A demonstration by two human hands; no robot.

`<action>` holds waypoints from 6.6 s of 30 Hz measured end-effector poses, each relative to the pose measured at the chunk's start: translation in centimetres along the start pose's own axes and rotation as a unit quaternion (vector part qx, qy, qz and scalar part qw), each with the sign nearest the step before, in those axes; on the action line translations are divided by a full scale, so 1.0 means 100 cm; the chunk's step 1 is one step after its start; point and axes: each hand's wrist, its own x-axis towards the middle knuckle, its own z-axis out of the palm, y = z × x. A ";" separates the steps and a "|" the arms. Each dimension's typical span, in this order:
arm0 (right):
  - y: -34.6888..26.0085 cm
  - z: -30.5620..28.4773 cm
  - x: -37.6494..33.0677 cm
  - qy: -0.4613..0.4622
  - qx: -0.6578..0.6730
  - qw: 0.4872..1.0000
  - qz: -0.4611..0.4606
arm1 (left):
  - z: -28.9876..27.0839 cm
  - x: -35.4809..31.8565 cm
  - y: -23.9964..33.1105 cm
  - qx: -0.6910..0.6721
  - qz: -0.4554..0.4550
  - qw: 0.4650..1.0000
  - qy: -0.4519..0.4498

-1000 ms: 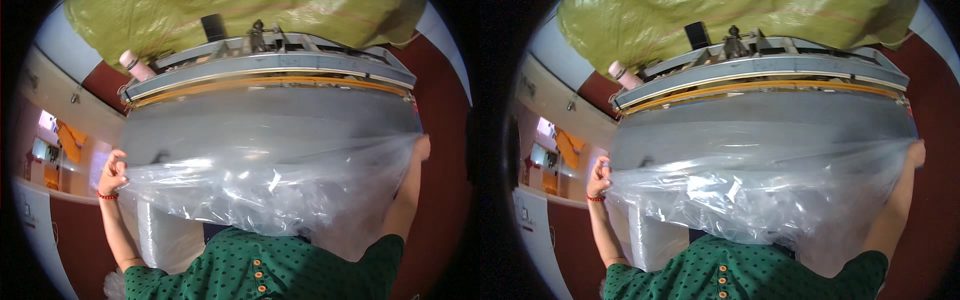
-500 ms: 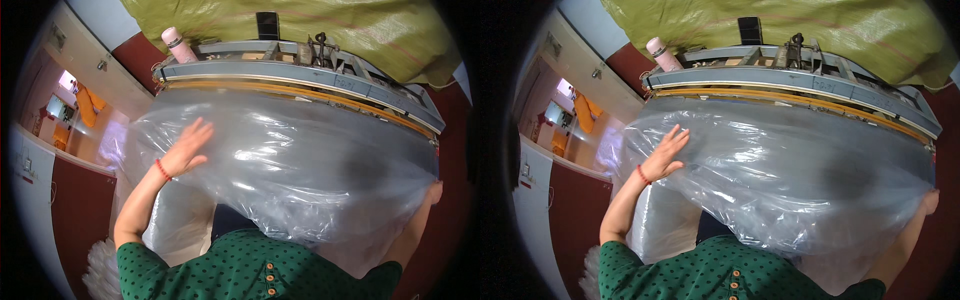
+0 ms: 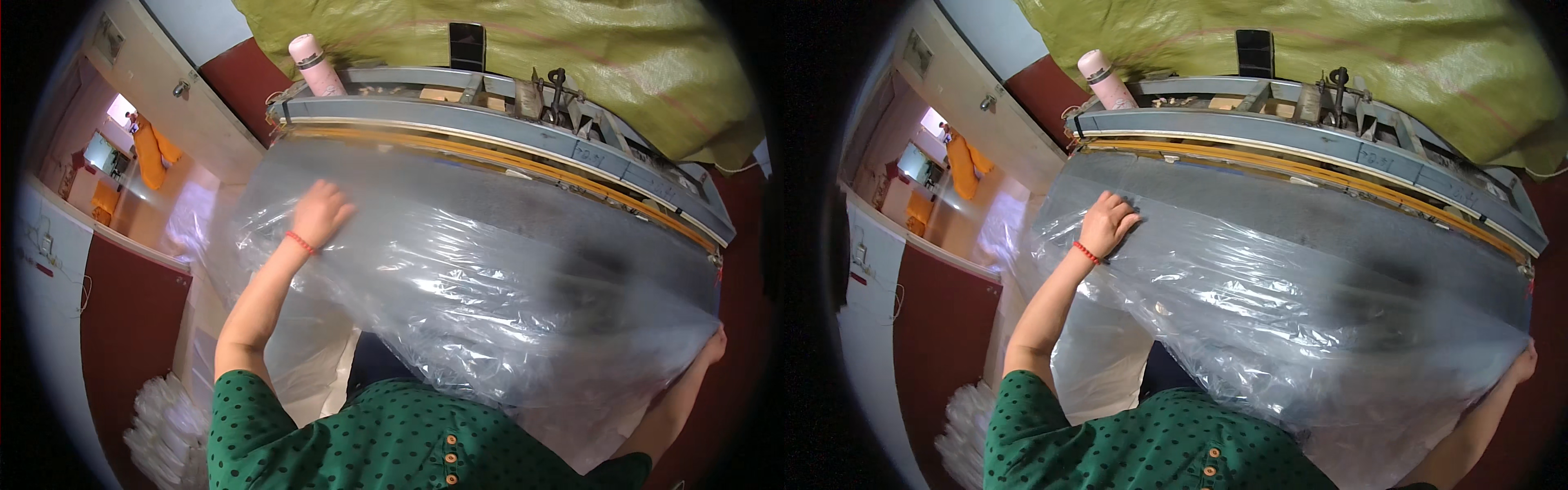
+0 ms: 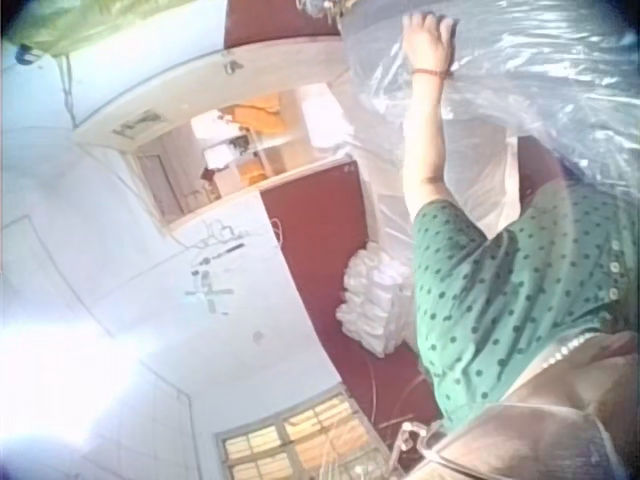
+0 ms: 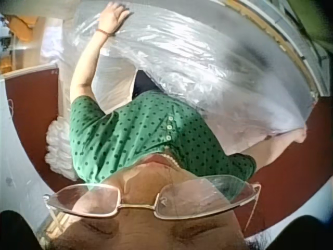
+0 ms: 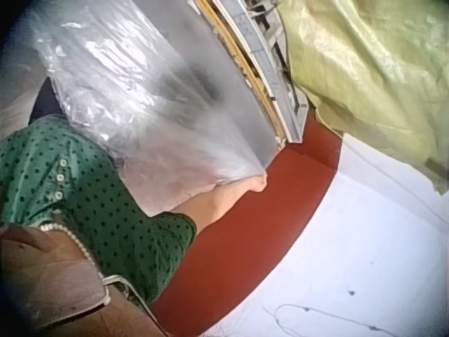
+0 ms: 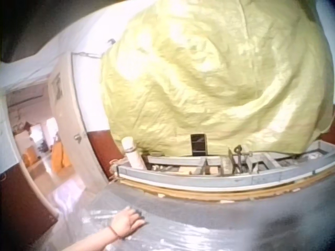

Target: Operating a heat sealing machine to seal and pack large plastic bags.

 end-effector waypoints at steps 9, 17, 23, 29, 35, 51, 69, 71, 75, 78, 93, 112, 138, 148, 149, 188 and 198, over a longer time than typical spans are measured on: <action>0.065 -0.061 0.024 0.026 0.434 0.900 0.021 | 0.022 0.010 0.008 -0.220 -0.106 0.950 0.196; -0.030 -0.064 -0.007 -0.186 0.491 0.834 0.168 | 0.015 0.027 -0.001 -0.226 -0.179 0.941 0.178; -0.127 0.057 -0.039 0.156 0.098 0.958 -0.220 | 0.072 0.067 -0.099 -0.387 -0.346 0.794 0.317; -0.178 0.128 -0.040 0.005 0.316 0.943 -0.107 | 0.118 0.089 -0.199 -0.409 -0.322 0.794 0.313; -0.167 0.134 -0.024 0.099 0.290 0.947 -0.095 | 0.126 0.106 -0.187 -0.429 -0.302 0.776 0.350; -0.378 0.037 -0.234 0.045 0.404 0.869 -0.282 | 0.022 0.054 -0.113 -0.469 -0.243 0.830 0.181; -0.299 0.038 -0.314 -0.292 0.247 0.848 -0.368 | 0.033 -0.119 -0.156 0.001 -0.221 0.970 0.100; -0.244 0.023 -0.265 -0.220 0.206 0.879 -0.369 | 0.021 -0.094 -0.095 -0.037 -0.144 0.987 0.061; -0.163 0.002 -0.197 -0.131 0.120 0.923 -0.340 | 0.016 -0.055 -0.008 -0.172 -0.010 0.984 0.049; -0.137 -0.001 -0.176 -0.116 0.112 0.933 -0.323 | 0.019 -0.034 0.034 -0.355 -0.016 0.934 0.041; -0.120 -0.005 -0.165 -0.112 0.152 0.942 -0.278 | 0.029 0.055 0.116 -0.427 -0.137 0.894 0.015; -0.195 -0.005 -0.175 -0.067 0.427 0.895 -0.110 | 0.071 0.103 0.063 -0.508 -0.188 0.809 0.228; -0.275 0.078 -0.198 -0.074 0.399 0.894 -0.190 | 0.059 0.108 -0.034 -0.359 -0.320 0.871 0.100; -0.150 -0.055 -0.154 0.204 0.059 0.962 -0.170 | -0.012 0.083 0.127 -0.682 -0.106 0.715 -0.109; -0.150 -0.061 -0.153 0.210 0.057 0.962 -0.168 | -0.019 0.083 0.140 -0.707 -0.079 0.695 -0.107; -0.190 0.026 -0.127 0.041 0.158 0.947 -0.277 | -0.072 -0.084 0.063 -0.544 0.066 0.722 -0.423; -0.126 0.005 -0.084 0.043 -0.024 0.972 -0.229 | -0.215 -0.075 -0.129 -0.065 -0.206 0.961 0.171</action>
